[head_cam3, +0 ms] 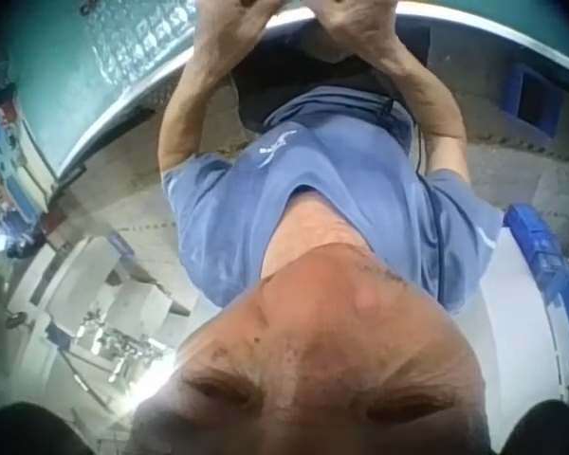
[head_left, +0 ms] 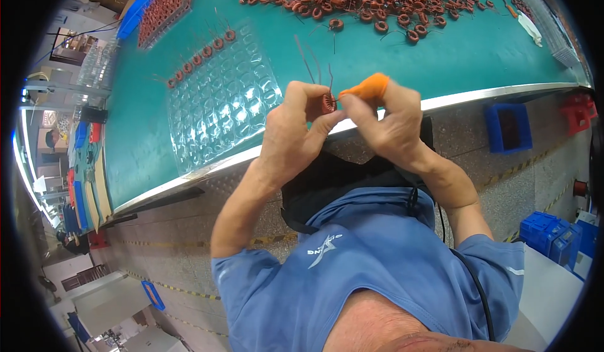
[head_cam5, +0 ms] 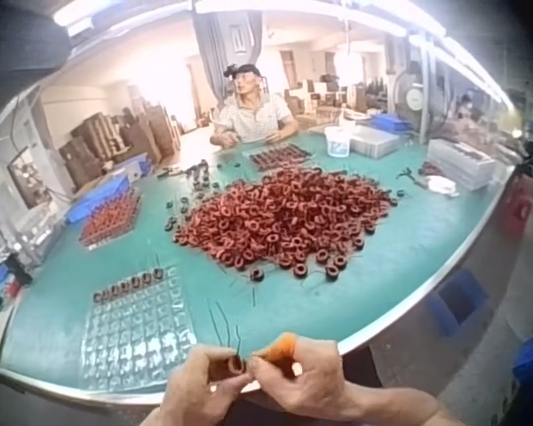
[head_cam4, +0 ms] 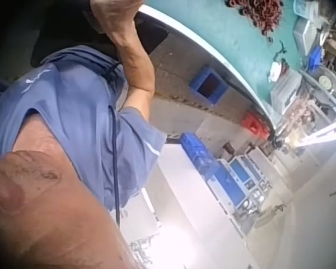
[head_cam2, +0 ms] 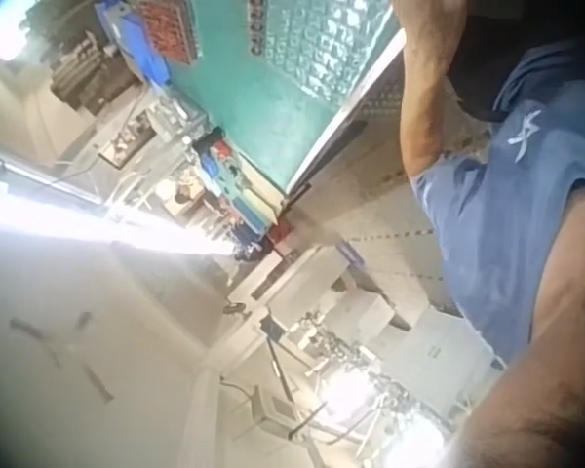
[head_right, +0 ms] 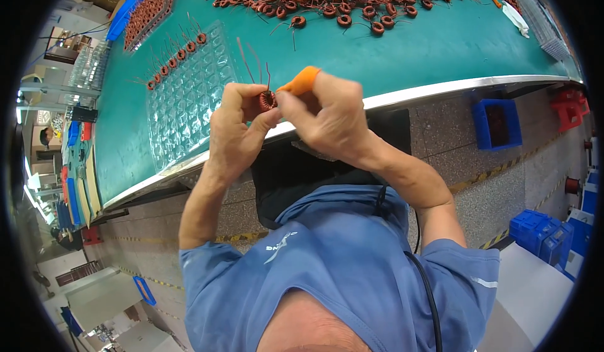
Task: The recorder is arranging small toroidal copper wire coils into a plastic blister tray on an electronics assembly line.
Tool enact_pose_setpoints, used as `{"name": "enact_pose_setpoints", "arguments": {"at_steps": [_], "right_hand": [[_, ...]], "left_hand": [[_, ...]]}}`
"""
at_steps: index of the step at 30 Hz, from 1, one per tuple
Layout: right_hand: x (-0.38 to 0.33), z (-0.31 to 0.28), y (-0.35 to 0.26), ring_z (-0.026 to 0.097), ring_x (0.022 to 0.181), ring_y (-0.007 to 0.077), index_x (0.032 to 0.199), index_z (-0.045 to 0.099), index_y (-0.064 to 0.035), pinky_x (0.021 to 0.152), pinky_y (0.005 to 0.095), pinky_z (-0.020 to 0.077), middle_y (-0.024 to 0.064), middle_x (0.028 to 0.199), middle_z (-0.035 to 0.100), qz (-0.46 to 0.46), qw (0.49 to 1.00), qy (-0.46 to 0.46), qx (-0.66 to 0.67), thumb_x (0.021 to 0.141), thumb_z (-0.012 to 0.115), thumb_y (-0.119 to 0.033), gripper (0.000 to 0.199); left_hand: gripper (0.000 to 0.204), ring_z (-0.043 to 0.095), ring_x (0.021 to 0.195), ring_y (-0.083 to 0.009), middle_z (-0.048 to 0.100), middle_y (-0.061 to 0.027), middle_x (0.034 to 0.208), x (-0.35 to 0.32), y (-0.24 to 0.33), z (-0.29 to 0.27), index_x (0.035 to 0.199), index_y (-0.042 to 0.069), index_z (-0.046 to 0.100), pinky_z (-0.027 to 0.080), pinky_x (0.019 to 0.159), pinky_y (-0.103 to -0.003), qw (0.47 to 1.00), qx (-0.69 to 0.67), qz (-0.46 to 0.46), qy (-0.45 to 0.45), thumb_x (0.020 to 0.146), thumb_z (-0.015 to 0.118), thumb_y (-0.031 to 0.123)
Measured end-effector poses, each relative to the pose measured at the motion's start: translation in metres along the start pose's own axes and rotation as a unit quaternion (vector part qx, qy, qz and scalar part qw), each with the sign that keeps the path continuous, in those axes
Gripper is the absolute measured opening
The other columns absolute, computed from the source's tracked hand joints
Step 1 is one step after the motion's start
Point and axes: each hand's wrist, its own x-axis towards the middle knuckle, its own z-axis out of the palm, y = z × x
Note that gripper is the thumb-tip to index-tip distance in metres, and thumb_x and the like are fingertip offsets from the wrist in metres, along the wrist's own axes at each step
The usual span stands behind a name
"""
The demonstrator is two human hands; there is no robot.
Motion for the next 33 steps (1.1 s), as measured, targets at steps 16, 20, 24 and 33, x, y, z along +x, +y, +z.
{"name": "enact_pose_setpoints", "arguments": {"at_steps": [16, 20, 24, 33], "right_hand": [[0.013, -0.002, 0.018, 0.061, 0.098, 0.0152, 0.115, 0.060, 0.0024, 0.088, 0.0275, 0.0489, 0.0098, 0.103, 0.064, 0.211, 0.917, -0.148, 0.306, 0.088, 0.070, -0.019, 0.036], [0.006, 0.003, 0.012, 0.062, 0.096, 0.0143, 0.111, 0.060, 0.0034, 0.090, 0.0290, 0.0499, 0.0097, 0.103, 0.065, 0.171, 0.927, -0.112, 0.315, 0.087, 0.066, 0.000, 0.025], [0.004, 0.007, 0.017, 0.062, 0.094, 0.0135, 0.110, 0.060, 0.0035, 0.088, 0.0275, 0.0500, 0.0093, 0.103, 0.065, 0.195, 0.937, -0.088, 0.276, 0.088, 0.067, -0.006, 0.025], [0.002, 0.007, 0.015, 0.063, 0.079, 0.0094, 0.113, 0.059, 0.0014, 0.068, 0.0220, 0.0507, 0.0061, 0.092, 0.066, 0.226, 0.958, -0.075, 0.159, 0.087, 0.072, -0.019, 0.036]], "left_hand": [[0.019, 0.054, 0.070, -0.0136, 0.052, -0.0067, 0.084, -0.021, -0.010, 0.011, 0.116, 0.003, 0.040, 0.045, 0.062, -0.025, 0.894, -0.440, -0.068, -0.047, 0.101, 0.045, 0.015], [0.018, 0.052, 0.065, -0.0127, 0.047, -0.0039, 0.076, -0.023, -0.007, 0.018, 0.115, 0.004, 0.042, 0.042, 0.057, -0.024, 0.877, -0.468, -0.100, 0.039, 0.102, 0.044, 0.017], [0.019, 0.051, 0.063, -0.0124, 0.045, -0.0024, 0.073, -0.024, -0.007, 0.028, 0.115, 0.005, 0.043, 0.042, 0.055, -0.023, 0.865, -0.478, -0.130, 0.085, 0.102, 0.045, 0.018], [0.031, 0.053, 0.065, -0.0095, 0.052, -0.0051, 0.085, -0.035, -0.017, 0.020, 0.124, 0.001, 0.037, 0.043, 0.057, -0.023, 0.905, -0.394, -0.120, 0.113, 0.098, 0.052, 0.010]]}}
